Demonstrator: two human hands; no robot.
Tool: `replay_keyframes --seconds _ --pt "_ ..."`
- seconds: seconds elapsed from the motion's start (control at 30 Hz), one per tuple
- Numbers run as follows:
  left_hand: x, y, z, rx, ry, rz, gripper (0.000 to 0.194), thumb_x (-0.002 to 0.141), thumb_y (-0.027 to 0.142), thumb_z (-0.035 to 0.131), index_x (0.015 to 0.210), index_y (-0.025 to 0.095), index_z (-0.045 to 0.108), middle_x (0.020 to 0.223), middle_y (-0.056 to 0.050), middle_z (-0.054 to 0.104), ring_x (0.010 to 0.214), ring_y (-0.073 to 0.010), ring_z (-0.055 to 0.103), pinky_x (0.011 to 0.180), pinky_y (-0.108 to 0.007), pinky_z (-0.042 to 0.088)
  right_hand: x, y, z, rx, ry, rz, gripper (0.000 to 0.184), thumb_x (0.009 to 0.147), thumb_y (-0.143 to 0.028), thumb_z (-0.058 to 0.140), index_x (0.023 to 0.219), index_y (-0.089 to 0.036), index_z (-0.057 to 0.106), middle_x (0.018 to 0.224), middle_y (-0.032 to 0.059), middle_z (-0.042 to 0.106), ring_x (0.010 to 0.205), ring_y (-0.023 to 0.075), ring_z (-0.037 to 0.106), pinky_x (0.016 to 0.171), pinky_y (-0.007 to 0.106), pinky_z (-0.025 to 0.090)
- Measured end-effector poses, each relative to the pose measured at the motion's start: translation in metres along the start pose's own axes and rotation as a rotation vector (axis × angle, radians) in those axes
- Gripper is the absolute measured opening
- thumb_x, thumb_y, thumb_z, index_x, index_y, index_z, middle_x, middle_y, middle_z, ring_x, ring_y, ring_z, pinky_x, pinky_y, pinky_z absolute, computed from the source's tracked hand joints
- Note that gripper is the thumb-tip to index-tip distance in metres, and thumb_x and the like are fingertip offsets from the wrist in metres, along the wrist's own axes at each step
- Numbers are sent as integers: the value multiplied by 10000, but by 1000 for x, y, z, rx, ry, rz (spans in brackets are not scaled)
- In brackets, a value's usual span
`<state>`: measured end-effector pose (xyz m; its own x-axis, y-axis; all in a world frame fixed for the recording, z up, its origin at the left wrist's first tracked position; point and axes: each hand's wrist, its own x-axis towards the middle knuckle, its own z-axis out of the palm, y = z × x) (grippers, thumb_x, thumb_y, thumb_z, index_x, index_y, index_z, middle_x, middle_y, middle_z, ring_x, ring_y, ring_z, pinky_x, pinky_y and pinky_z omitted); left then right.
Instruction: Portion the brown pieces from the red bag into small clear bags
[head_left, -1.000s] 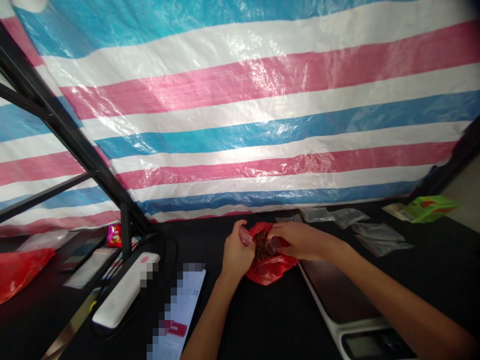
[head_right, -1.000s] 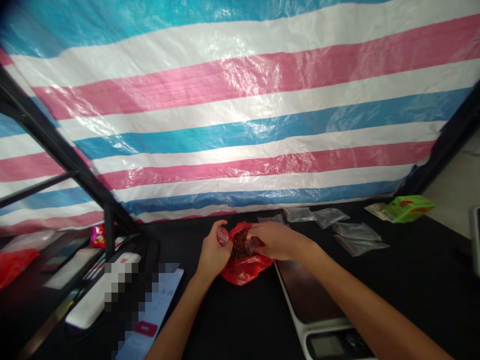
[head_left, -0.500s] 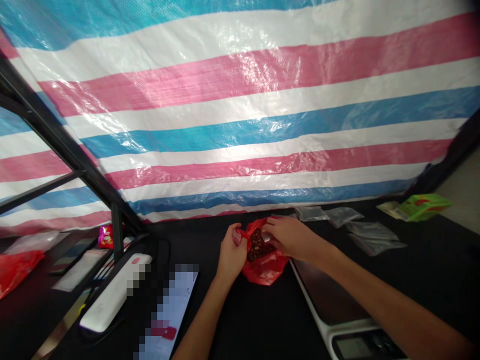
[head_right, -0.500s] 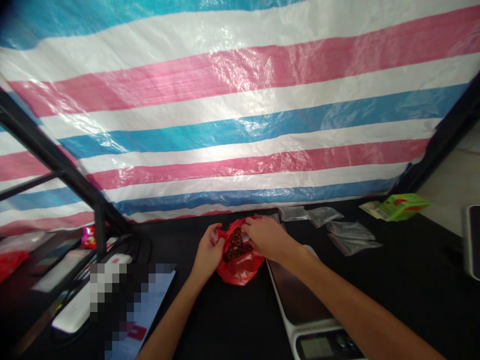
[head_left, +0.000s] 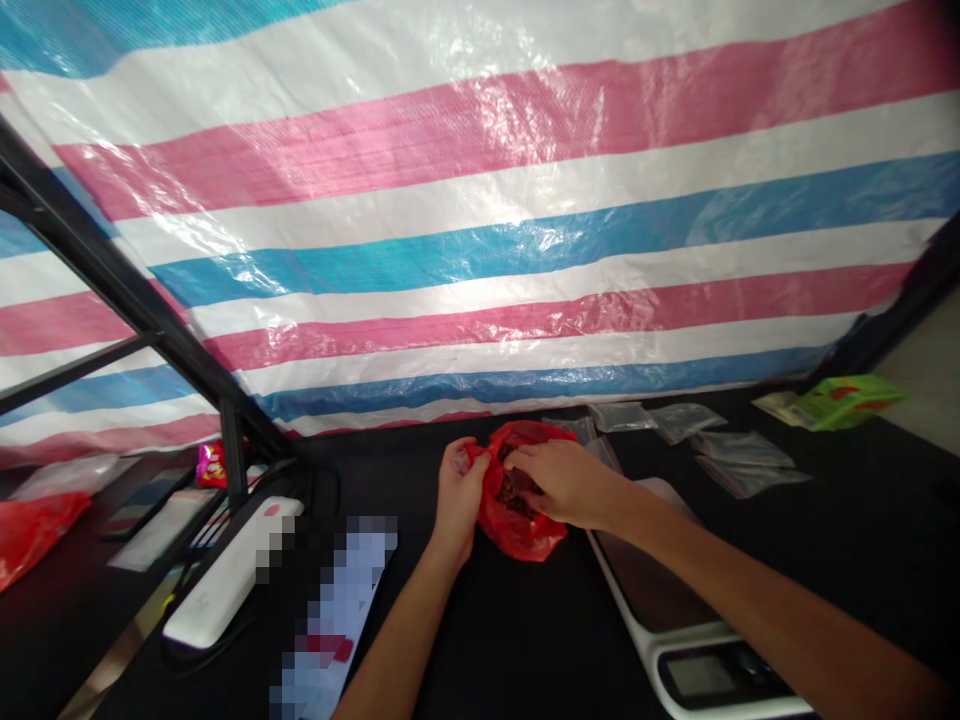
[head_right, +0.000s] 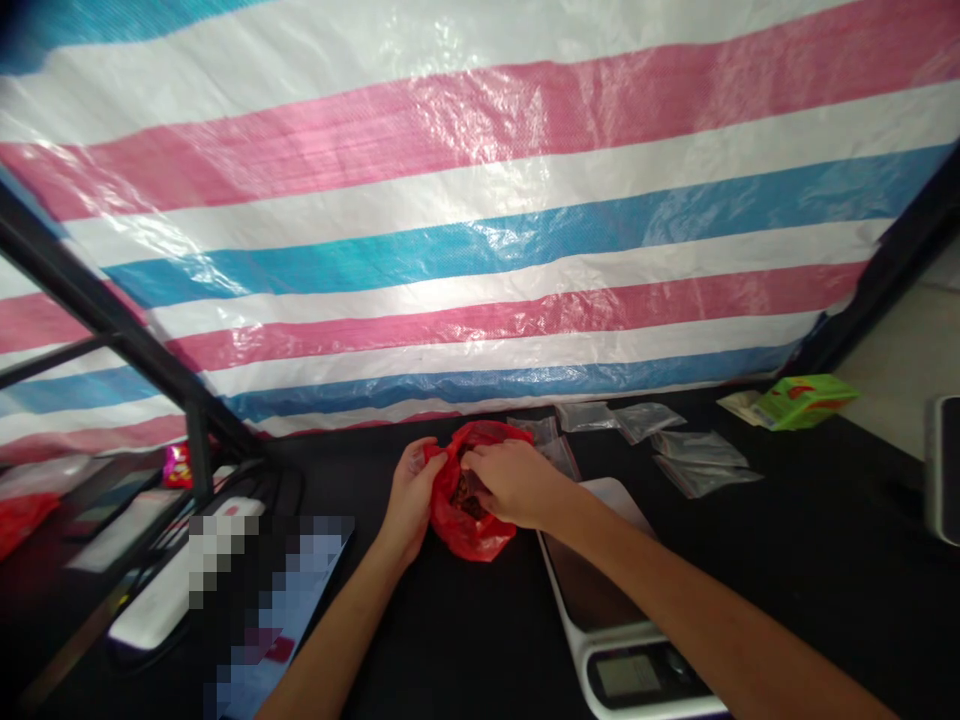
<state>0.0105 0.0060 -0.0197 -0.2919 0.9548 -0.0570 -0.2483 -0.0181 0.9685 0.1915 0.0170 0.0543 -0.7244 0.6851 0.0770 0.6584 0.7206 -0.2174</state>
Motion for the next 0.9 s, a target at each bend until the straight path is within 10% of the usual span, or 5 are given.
replay_keyframes --seconds 0.3,0.6,0.9 --pt "-1 32 -14 437 313 523 559 876 413 748 1348 231 510 983 -5 573 876 -171 613 861 -321 508 -9 25 -23 217 -1 90 258 870 -230 678 1126 -245 701 1016 49 806 912 251 752 773 298 509" --pt "-18 42 -15 535 62 685 259 931 332 696 1151 234 599 973 -21 609 870 -188 599 843 -320 478 -24 13 -72 530 111 -73 246 985 -328 613 1204 -252 694 1093 20 783 956 206 725 832 288 546" --pt "-28 39 -4 861 -93 757 210 946 324 706 1142 250 691 1061 -52 750 952 -265 660 879 -396 459 -29 -3 -86 308 172 -128 216 1007 -270 619 1203 -288 709 1131 14 763 1037 218 703 929 313 513"
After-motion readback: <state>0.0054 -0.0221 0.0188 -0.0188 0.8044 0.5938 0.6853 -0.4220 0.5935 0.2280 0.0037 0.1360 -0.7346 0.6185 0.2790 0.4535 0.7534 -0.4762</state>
